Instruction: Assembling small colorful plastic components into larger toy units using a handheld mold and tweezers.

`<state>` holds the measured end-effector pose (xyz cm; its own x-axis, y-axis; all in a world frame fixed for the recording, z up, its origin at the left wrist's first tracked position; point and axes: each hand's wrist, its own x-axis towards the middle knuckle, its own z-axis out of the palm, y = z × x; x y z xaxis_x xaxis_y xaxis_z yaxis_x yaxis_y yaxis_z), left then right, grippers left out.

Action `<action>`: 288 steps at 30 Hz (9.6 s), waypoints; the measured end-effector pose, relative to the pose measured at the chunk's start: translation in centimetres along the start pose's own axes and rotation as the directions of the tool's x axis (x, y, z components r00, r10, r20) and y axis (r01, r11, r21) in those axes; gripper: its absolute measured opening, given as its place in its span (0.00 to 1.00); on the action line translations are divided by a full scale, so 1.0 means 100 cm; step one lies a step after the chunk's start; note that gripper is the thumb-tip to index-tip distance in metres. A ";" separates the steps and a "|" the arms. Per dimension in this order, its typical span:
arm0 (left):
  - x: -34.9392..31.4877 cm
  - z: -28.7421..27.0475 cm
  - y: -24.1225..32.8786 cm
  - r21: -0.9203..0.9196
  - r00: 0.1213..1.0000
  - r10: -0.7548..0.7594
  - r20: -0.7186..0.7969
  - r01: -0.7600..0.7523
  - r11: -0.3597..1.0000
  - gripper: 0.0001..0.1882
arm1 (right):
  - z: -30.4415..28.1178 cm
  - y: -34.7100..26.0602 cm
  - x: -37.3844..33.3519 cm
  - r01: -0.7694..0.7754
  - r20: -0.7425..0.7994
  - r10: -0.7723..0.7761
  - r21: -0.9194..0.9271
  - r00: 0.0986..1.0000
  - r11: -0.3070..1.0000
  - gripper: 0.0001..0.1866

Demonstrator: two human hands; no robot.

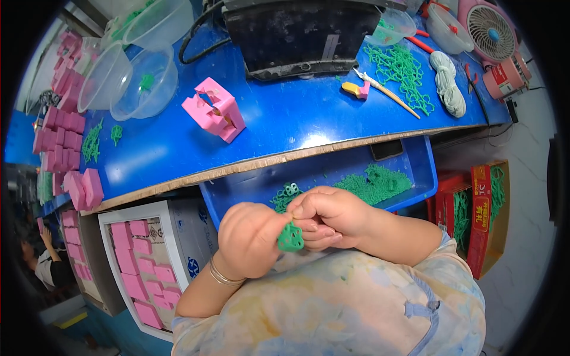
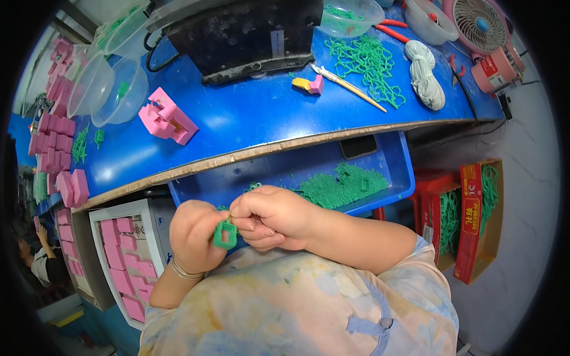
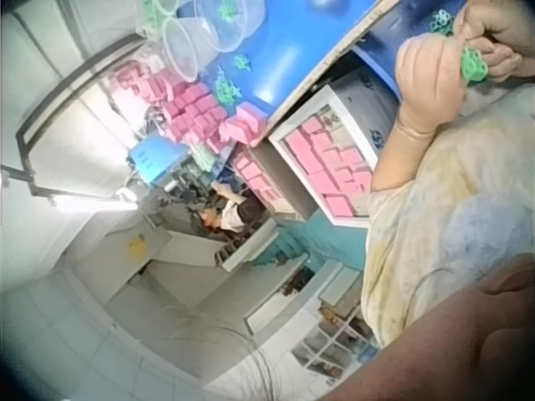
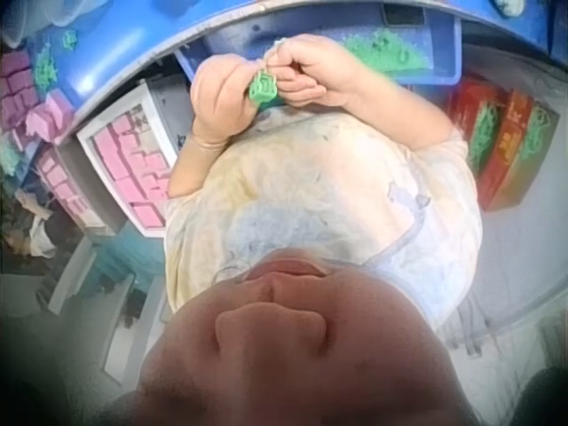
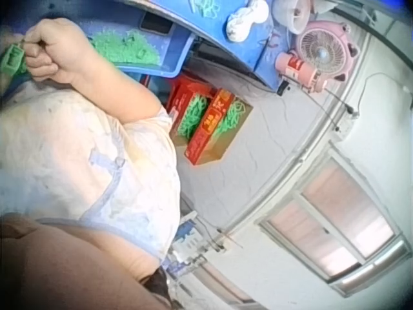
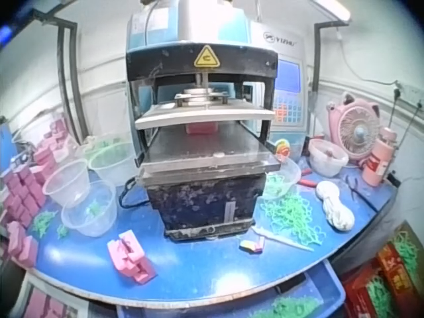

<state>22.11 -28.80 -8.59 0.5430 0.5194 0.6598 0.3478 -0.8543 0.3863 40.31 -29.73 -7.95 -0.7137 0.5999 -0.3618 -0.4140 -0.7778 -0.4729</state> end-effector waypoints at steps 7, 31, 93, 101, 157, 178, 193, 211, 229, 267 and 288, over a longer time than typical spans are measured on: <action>0.008 -0.015 -0.014 0.098 0.965 0.260 -0.003 -0.259 0.961 0.13 | -0.004 0.009 0.008 -0.201 0.216 0.137 0.308 0.967 0.930 0.18; 0.048 -0.058 -0.012 -0.871 0.806 -0.542 0.235 0.422 0.250 0.13 | -0.035 -0.072 -0.035 -0.241 0.399 -0.874 -0.851 0.278 -0.466 0.15; 0.016 -0.007 -0.002 -0.524 0.873 -0.456 0.171 0.473 0.709 0.19 | -0.007 0.010 -0.014 0.536 0.000 -0.599 -0.448 0.801 0.716 0.09; 0.020 -0.009 -0.008 -0.381 0.941 -0.262 0.216 0.328 0.864 0.18 | -0.024 0.016 -0.006 0.592 0.100 -0.631 -0.486 0.769 0.643 0.14; 0.054 0.011 -0.021 -0.866 0.790 -0.602 0.117 0.379 0.328 0.28 | 0.015 -0.062 0.004 0.032 0.398 -0.755 -0.893 0.522 -0.449 0.32; 0.050 0.004 -0.021 -0.697 0.892 -0.426 0.151 0.401 0.594 0.22 | -0.002 -0.079 -0.023 0.368 0.223 -0.652 -0.925 0.724 0.092 0.17; 0.036 0.009 -0.025 -0.905 0.924 -0.337 0.181 0.291 0.309 0.24 | -0.004 -0.039 -0.022 0.488 0.292 -0.688 -0.867 0.665 0.103 0.16; 0.036 0.003 -0.010 -0.886 0.768 -0.526 0.366 0.461 0.056 0.25 | 0.002 -0.028 -0.023 0.547 0.313 -0.760 -0.835 0.569 0.065 0.22; 0.015 0.012 -0.010 -0.925 0.853 -0.407 0.328 0.377 0.046 0.27 | -0.008 -0.029 -0.013 0.468 0.409 -0.705 -0.875 0.580 -0.123 0.24; 0.061 -0.047 0.012 -0.691 0.625 -0.681 -0.382 0.296 0.660 0.50 | 0.011 -0.082 -0.068 0.484 0.266 -0.465 -0.006 0.844 0.875 0.32; 0.068 -0.012 -0.039 -0.228 0.953 -0.164 -0.255 0.106 0.968 0.39 | -0.027 -0.037 -0.069 0.179 0.048 -0.172 -0.282 0.984 0.943 0.32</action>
<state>23.53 -21.92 -4.88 0.2657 0.6304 0.7294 0.2195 -0.7763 0.5909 48.28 -30.53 -5.83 -0.6580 0.7152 -0.2357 -0.3587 -0.5729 -0.7369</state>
